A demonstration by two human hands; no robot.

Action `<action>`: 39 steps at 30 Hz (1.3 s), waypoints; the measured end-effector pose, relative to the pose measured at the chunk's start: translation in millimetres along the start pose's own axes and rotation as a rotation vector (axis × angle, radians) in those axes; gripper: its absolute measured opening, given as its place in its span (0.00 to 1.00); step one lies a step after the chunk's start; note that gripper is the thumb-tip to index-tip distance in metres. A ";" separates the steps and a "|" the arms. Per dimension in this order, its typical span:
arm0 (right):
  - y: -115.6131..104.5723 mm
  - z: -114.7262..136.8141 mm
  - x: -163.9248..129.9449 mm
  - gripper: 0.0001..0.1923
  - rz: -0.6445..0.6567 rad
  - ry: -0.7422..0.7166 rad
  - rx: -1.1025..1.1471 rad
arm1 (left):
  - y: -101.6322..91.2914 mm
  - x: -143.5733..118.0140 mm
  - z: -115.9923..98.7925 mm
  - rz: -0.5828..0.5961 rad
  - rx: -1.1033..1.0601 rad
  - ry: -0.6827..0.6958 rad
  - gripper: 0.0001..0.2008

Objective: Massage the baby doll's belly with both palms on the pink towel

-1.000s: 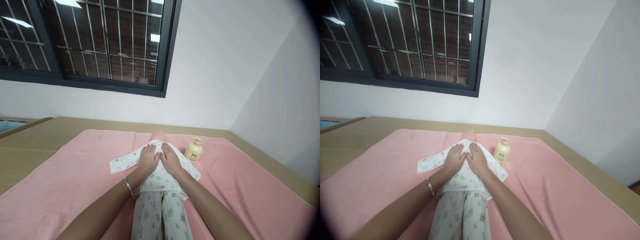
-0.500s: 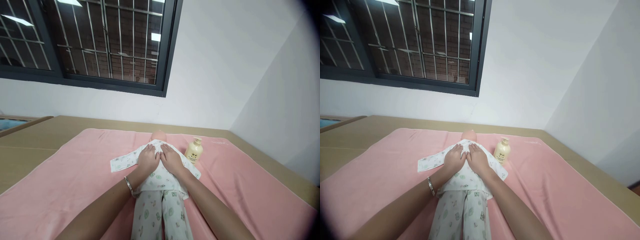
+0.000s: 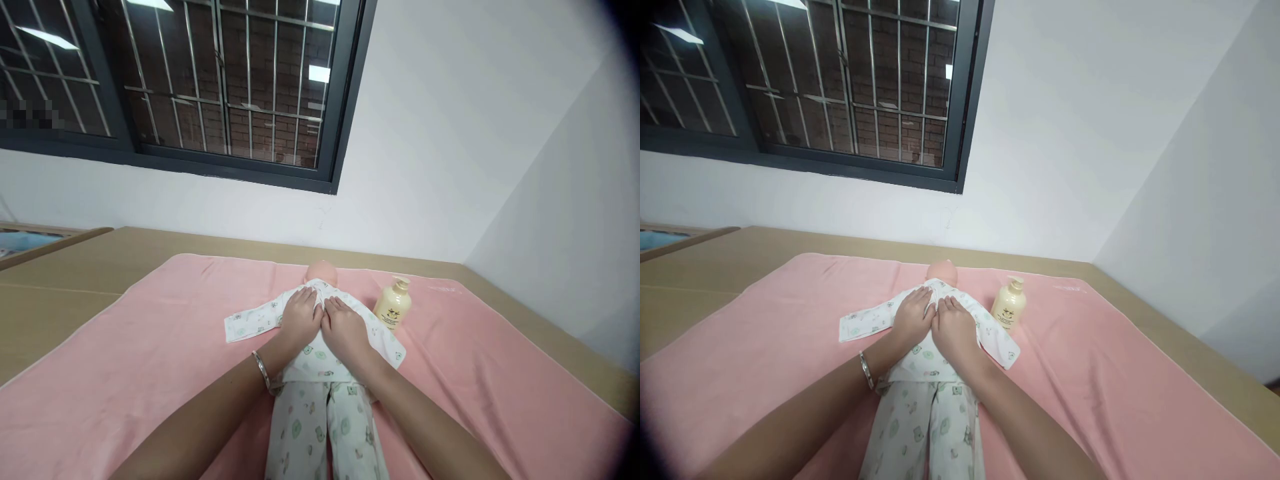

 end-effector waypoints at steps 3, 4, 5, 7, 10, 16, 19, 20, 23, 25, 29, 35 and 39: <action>2.0 -6.7 5.3 0.23 0.004 -0.012 0.054 | -8.1 -2.2 -4.9 -0.077 0.008 0.047 0.12; 3.2 -9.4 7.8 0.24 0.012 -0.018 0.080 | -10.3 -2.9 -6.2 -0.095 0.012 0.054 0.12; 4.7 -12.4 10.5 0.24 0.024 -0.022 0.108 | -12.1 -3.5 -7.0 -0.109 0.018 0.054 0.11; 8.2 -18.4 15.5 0.25 0.052 -0.019 0.154 | -14.1 -4.7 -7.9 -0.125 0.025 0.044 0.11; 11.6 -23.1 19.5 0.26 0.071 -0.003 0.181 | -13.9 -6.1 -8.0 -0.122 0.017 0.023 0.11; 8.9 -14.6 14.3 0.25 0.047 0.021 0.157 | -5.5 -5.4 -0.4 -0.011 -0.028 -0.111 0.14; 3.8 -10.8 8.9 0.23 0.000 0.073 0.139 | 0.4 -2.5 2.0 0.070 -0.024 -0.130 0.18; 2.2 -9.6 7.0 0.22 -0.013 0.082 0.128 | 2.0 -1.5 2.5 0.089 -0.026 -0.129 0.20; -0.8 -5.1 2.0 0.20 -0.033 0.060 0.099 | 5.4 0.3 4.4 0.121 -0.039 -0.135 0.22; -1.7 -3.2 -0.7 0.19 -0.047 0.045 0.084 | 6.5 0.3 5.8 0.121 -0.052 -0.145 0.23; -0.4 -4.3 -0.8 0.20 -0.053 0.041 0.081 | 6.3 -1.1 7.5 0.071 -0.089 -0.153 0.21; 9.7 -24.9 14.5 0.26 0.019 0.048 0.249 | 8.7 -2.2 8.1 0.061 -0.110 -0.168 0.21; 16.9 -37.5 20.6 0.29 0.045 0.046 0.318 | 8.4 -2.5 7.9 0.059 -0.117 -0.172 0.21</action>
Point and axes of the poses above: each hand's wrist, its own x-axis towards the middle knuckle, its own y-axis out of the palm, z = x × y, the point moved 6 cm from there along x, towards the middle knuckle, and after that the axes turned 9 degrees about x, right-handed, at the moved point
